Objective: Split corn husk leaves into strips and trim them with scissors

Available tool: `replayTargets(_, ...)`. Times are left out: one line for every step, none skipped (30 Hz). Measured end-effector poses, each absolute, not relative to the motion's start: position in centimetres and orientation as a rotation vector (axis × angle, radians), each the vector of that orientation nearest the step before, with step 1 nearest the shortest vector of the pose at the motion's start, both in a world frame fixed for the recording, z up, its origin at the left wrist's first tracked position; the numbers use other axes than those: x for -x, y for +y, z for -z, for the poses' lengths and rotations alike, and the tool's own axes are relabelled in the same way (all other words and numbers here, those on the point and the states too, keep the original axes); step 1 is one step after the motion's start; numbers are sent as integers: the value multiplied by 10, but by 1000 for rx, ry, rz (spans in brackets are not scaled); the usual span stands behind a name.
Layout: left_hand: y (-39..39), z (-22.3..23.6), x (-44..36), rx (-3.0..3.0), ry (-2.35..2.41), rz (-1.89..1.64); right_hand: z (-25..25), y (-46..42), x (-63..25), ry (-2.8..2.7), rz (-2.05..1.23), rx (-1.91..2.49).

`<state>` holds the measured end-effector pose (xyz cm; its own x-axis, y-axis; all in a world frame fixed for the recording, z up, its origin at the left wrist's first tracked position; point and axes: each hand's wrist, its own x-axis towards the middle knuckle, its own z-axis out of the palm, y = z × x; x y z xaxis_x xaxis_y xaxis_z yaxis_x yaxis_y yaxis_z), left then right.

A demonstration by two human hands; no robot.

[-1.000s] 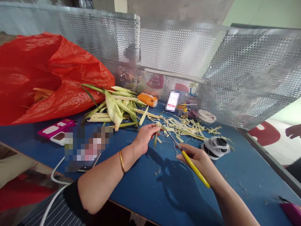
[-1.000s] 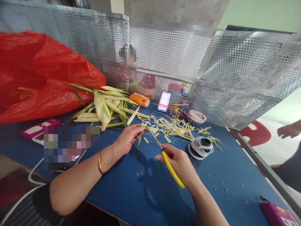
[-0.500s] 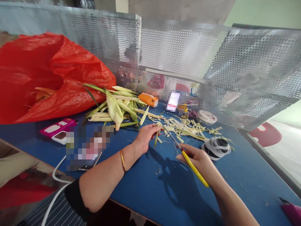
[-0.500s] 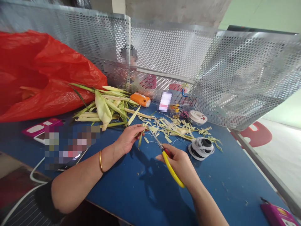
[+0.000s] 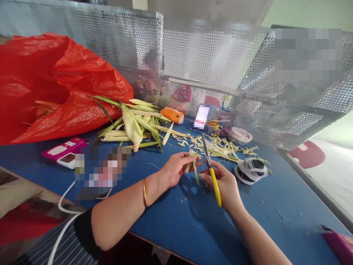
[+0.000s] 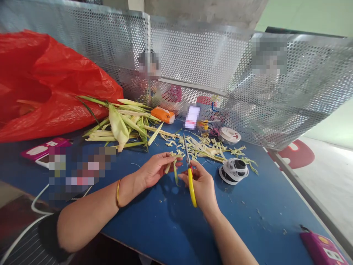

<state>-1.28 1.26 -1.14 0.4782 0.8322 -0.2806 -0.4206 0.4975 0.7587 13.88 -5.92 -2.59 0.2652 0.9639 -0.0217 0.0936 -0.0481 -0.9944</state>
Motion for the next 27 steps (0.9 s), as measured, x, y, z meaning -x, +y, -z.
replayTargets(9, 13, 10, -662, 703, -831, 27, -59, -136, -1059, -996, 1416)
replayTargets(7, 14, 8, -660, 707, -834, 28, -60, -134, -1054, -1011, 1409)
replayTargets(4, 16, 6, -666, 714, -847, 29, -60, -132, -1043, -1032, 1398)
replayTargets(3, 18, 4, -681, 724, -867, 30, -60, -131, -1027, -1055, 1380)
replayTargets(2, 19, 3, -703, 735, -888, 31, -59, -130, -1010, -1075, 1361)
replayTargets(1, 20, 2, -727, 744, -909, 31, -59, -130, -994, -1085, 1346)
replayTargets(1, 21, 1, -750, 751, -925, 32, -59, -129, -982, -1085, 1339)
replayTargets(1, 21, 1, -769, 754, -933, 32, -59, -129, -974, -1073, 1339)
replayTargets(1, 21, 2, -779, 751, -934, 32, -58, -130, -968, -1059, 1343)
replayTargets(1, 21, 2, -782, 739, -928, 31, -58, -130, -962, -1054, 1346)
replayTargets(2, 20, 3, -783, 719, -916, 31, -58, -131, -952, -1062, 1343)
replayTargets(3, 19, 4, -783, 698, -899, 30, -59, -131, -940, -1080, 1335)
replayTargets(3, 18, 6, -782, 684, -884, 29, -59, -132, -926, -1103, 1322)
replayTargets(4, 18, 7, -780, 683, -872, 28, -59, -133, -912, -1123, 1309)
replayTargets(5, 18, 8, -778, 694, -864, 26, -60, -134, -901, -1137, 1295)
replayTargets(6, 18, 9, -778, 713, -859, 25, -61, -134, -891, -1138, 1282)
replayTargets(6, 19, 9, -776, 736, -856, 23, -61, -134, -886, -1133, 1269)
replayTargets(6, 20, 9, -774, 753, -848, 22, -61, -134, -887, -1123, 1256)
replayTargets(7, 22, 9, -773, 757, -831, 22, -62, -134, -894, -1116, 1241)
replayTargets(7, 23, 9, -770, 748, -804, 21, -62, -133, -903, -1111, 1225)
replayTargets(7, 25, 9, -760, 730, -771, 21, -62, -133, -915, -1109, 1208)
replayTargets(6, 26, 9, -743, 709, -733, 21, -62, -132, -930, -1111, 1191)
replayTargets(6, 28, 9, -722, 688, -699, 21, -62, -132, -947, -1115, 1176)
replayTargets(6, 29, 8, -701, 669, -671, 22, -62, -131, -963, -1120, 1165)
replayTargets(6, 29, 8, -683, 650, -651, 23, -62, -131, -978, -1125, 1156)
replayTargets(5, 30, 7, -669, 629, -637, 23, -62, -131, -989, -1127, 1150)
replayTargets(5, 30, 7, -662, 608, -629, 24, -62, -131, -995, -1128, 1144)
